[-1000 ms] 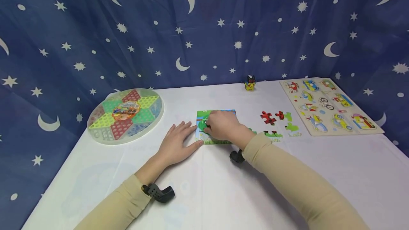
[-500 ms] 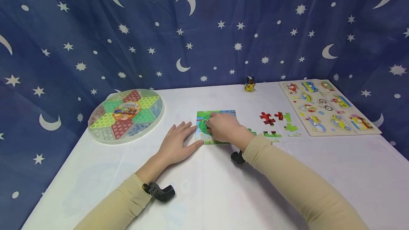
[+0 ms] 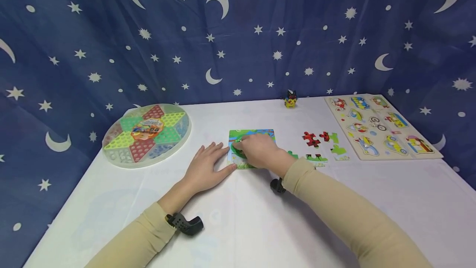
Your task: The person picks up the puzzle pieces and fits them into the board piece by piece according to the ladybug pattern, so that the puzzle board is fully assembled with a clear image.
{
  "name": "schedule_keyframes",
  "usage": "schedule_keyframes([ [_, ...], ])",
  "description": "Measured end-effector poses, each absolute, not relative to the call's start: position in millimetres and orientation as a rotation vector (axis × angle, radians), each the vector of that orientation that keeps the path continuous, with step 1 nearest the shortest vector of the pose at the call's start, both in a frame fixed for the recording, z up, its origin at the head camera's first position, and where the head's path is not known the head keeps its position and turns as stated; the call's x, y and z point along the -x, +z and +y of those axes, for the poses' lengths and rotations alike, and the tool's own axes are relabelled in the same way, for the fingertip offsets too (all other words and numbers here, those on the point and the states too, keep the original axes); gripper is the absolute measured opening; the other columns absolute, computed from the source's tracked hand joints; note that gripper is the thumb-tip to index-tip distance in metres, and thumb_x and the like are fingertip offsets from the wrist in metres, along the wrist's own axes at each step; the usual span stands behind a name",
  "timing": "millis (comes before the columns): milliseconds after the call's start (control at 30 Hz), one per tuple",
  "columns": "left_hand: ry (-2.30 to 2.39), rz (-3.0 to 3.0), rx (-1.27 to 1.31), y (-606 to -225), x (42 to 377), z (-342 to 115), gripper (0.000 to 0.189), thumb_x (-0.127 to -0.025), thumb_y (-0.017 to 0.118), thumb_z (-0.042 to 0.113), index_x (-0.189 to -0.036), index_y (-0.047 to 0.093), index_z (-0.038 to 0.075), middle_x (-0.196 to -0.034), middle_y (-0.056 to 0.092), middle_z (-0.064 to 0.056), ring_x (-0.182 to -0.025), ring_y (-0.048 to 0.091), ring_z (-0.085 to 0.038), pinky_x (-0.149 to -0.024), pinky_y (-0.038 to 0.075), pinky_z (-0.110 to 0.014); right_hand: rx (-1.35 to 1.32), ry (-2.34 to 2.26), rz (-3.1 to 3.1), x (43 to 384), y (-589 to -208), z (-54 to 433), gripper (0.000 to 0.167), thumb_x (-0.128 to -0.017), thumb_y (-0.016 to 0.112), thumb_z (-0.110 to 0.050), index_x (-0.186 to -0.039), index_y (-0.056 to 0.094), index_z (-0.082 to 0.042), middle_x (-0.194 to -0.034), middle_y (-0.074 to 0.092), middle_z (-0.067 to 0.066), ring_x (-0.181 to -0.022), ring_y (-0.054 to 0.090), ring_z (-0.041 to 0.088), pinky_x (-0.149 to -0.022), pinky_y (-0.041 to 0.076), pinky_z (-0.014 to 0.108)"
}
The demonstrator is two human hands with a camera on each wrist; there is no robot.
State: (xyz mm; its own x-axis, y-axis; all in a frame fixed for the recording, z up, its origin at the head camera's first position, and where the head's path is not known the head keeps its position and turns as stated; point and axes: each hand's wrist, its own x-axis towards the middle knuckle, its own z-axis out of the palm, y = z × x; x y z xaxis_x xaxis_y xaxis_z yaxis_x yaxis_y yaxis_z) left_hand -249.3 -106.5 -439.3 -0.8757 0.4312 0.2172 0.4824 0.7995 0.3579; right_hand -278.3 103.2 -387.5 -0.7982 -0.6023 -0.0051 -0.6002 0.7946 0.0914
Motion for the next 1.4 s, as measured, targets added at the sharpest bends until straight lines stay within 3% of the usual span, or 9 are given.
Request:
schedule_keyframes([
  [233, -0.599, -2.865, 0.742, -437.8, 250.0, -105.4, 0.069, -0.097, 0.056, 0.061, -0.149, 0.055, 0.015, -0.156, 0.048, -0.011, -0.149, 0.034, -0.033, -0.124, 0.014, -0.054, -0.988, -0.125, -2.993, 275.6, -382.5, 101.0, 0.046, -0.098, 0.071, -0.018, -0.143, 0.063, -0.024, -0.105, 0.066, 0.005, -0.084, 0.067, 0.025, -0.068, 0.058, 0.040],
  [533, -0.598, -2.861, 0.732, -434.8, 252.5, -105.6, 0.070, -0.098, 0.054, 0.062, -0.150, 0.054, 0.015, -0.156, 0.047, -0.011, -0.150, 0.033, -0.032, -0.124, 0.014, -0.053, -1.027, -0.222, -2.976, 277.7, -373.8, 101.1, 0.051, -0.096, 0.076, -0.025, -0.145, 0.062, -0.023, -0.120, 0.066, 0.008, -0.096, 0.070, 0.030, -0.077, 0.060, 0.044],
  [667, -0.606, -2.862, 0.727, -436.7, 251.3, -105.5, 0.070, -0.097, 0.055, 0.062, -0.150, 0.054, 0.015, -0.157, 0.046, -0.010, -0.150, 0.032, -0.032, -0.124, 0.014, -0.053, -0.969, -0.015, -3.013, 282.0, -373.3, 103.8, 0.038, -0.097, 0.073, -0.015, -0.133, 0.072, -0.023, -0.107, 0.072, 0.002, -0.088, 0.070, 0.025, -0.070, 0.060, 0.041],
  [767, -0.615, -2.855, 0.722, -438.5, 249.9, -105.9, 0.070, -0.097, 0.056, 0.061, -0.149, 0.055, 0.014, -0.156, 0.047, -0.011, -0.149, 0.033, -0.032, -0.124, 0.014, -0.053, -0.943, 0.175, -2.989, 285.5, -375.2, 108.4, 0.026, -0.094, 0.076, -0.014, -0.118, 0.079, -0.022, -0.103, 0.076, -0.003, -0.089, 0.070, 0.019, -0.072, 0.060, 0.040],
  [900, -0.620, -2.864, 0.715, -439.9, 247.3, -106.6, 0.070, -0.097, 0.056, 0.061, -0.149, 0.055, 0.014, -0.156, 0.047, -0.011, -0.150, 0.033, -0.032, -0.124, 0.014, -0.053, -0.930, 0.364, -2.960, 287.3, -380.2, 117.4, 0.019, -0.091, 0.081, -0.022, -0.109, 0.082, -0.018, -0.104, 0.075, -0.004, -0.099, 0.069, 0.018, -0.085, 0.058, 0.043],
  [1067, -0.614, -2.867, 0.715, -440.9, 248.0, -105.9, 0.070, -0.098, 0.055, 0.061, -0.149, 0.055, 0.014, -0.156, 0.047, -0.011, -0.150, 0.032, -0.031, -0.124, 0.013, -0.053, -0.855, 0.543, -2.951, 290.2, -383.0, 132.0, 0.018, -0.091, 0.081, -0.028, -0.107, 0.082, -0.019, -0.104, 0.074, -0.004, -0.102, 0.068, 0.020, -0.092, 0.056, 0.045],
  [1233, -0.615, -2.868, 0.709, -440.6, 249.2, -106.1, 0.070, -0.097, 0.056, 0.061, -0.149, 0.055, 0.014, -0.156, 0.047, -0.011, -0.150, 0.033, -0.032, -0.124, 0.013, -0.052, -0.798, 0.607, -2.947, 291.6, -382.0, 147.4, 0.019, -0.095, 0.077, -0.025, -0.111, 0.081, -0.016, -0.108, 0.075, 0.000, -0.100, 0.069, 0.021, -0.085, 0.057, 0.044],
  [1400, -0.619, -2.883, 0.706, -440.9, 250.0, -105.9, 0.070, -0.097, 0.056, 0.061, -0.150, 0.055, 0.015, -0.157, 0.046, -0.010, -0.150, 0.032, -0.031, -0.125, 0.012, -0.051, -0.699, 0.654, -2.975, 292.8, -382.3, 164.0, 0.023, -0.099, 0.072, -0.026, -0.116, 0.078, -0.012, -0.112, 0.075, 0.003, -0.086, 0.067, 0.017, -0.077, 0.057, 0.042],
])
